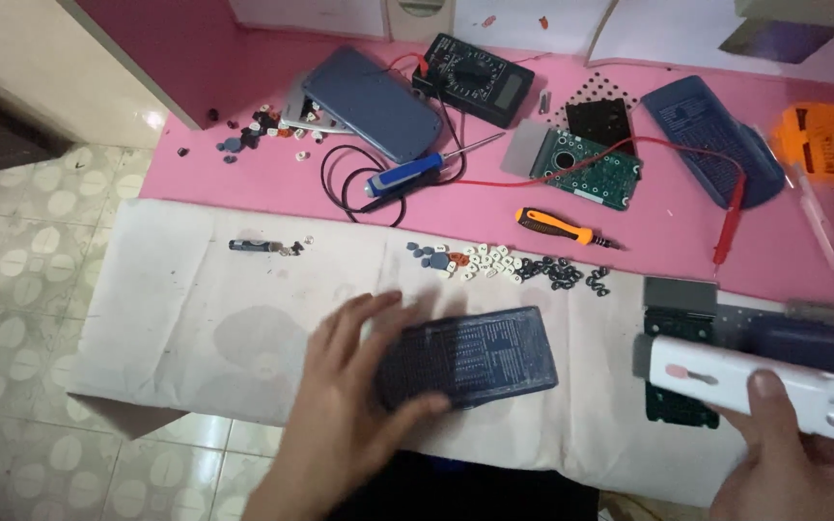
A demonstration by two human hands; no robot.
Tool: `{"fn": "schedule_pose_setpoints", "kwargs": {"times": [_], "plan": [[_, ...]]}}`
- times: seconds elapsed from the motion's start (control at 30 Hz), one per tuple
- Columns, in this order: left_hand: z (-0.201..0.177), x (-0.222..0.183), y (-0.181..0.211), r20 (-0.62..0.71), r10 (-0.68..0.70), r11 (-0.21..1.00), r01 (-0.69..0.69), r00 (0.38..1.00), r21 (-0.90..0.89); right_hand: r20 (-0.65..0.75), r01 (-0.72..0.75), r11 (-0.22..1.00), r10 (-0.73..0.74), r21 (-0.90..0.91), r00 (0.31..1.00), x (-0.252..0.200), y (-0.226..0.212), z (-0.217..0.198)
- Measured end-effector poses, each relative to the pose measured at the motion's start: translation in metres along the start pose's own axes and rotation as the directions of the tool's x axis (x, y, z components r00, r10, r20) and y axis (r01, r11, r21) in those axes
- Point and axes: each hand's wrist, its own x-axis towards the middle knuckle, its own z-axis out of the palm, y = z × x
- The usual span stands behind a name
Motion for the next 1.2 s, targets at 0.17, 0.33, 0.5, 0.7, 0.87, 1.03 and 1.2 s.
{"fn": "schedule_pose_setpoints", "kwargs": {"times": [0.17, 0.33, 0.5, 0.7, 0.87, 1.03, 1.2], "plan": [[0.018, -0.026, 0.003, -0.007, -0.082, 0.996, 0.082, 0.997, 0.030, 0.010, 0.024, 0.993, -0.023, -0.117, 1.000, 0.007, 0.005, 0.004], [0.012, -0.020, -0.001, -0.027, -0.121, 0.992, 0.120, 0.992, -0.031, -0.026, 0.098, 0.950, -0.110, -0.295, 0.994, 0.011, 0.025, -0.007], [0.011, -0.022, -0.022, 0.081, -0.220, 0.974, 0.223, 0.972, -0.034, -0.042, 0.110, 0.882, -0.145, -0.458, 0.988, 0.022, 0.035, -0.022], [0.009, -0.005, -0.005, 0.041, -0.016, 1.000, 0.016, 0.999, 0.001, 0.036, 0.218, 0.863, -0.227, -0.457, 0.973, 0.009, 0.012, -0.024], [0.020, -0.004, 0.004, 0.066, -0.005, 0.999, 0.002, 0.998, 0.046, 0.094, 0.265, 0.891, -0.248, -0.368, 0.964, 0.023, 0.020, -0.030], [0.025, 0.001, 0.004, 0.053, 0.004, 0.996, -0.009, 0.999, 0.093, 0.178, 0.206, 0.877, -0.141, -0.433, 0.974, 0.052, 0.005, -0.025], [0.026, 0.002, 0.007, 0.033, 0.029, 0.987, -0.033, 0.999, 0.156, 0.251, 0.301, 0.876, -0.215, -0.378, 0.944, 0.080, 0.027, -0.029]]}}
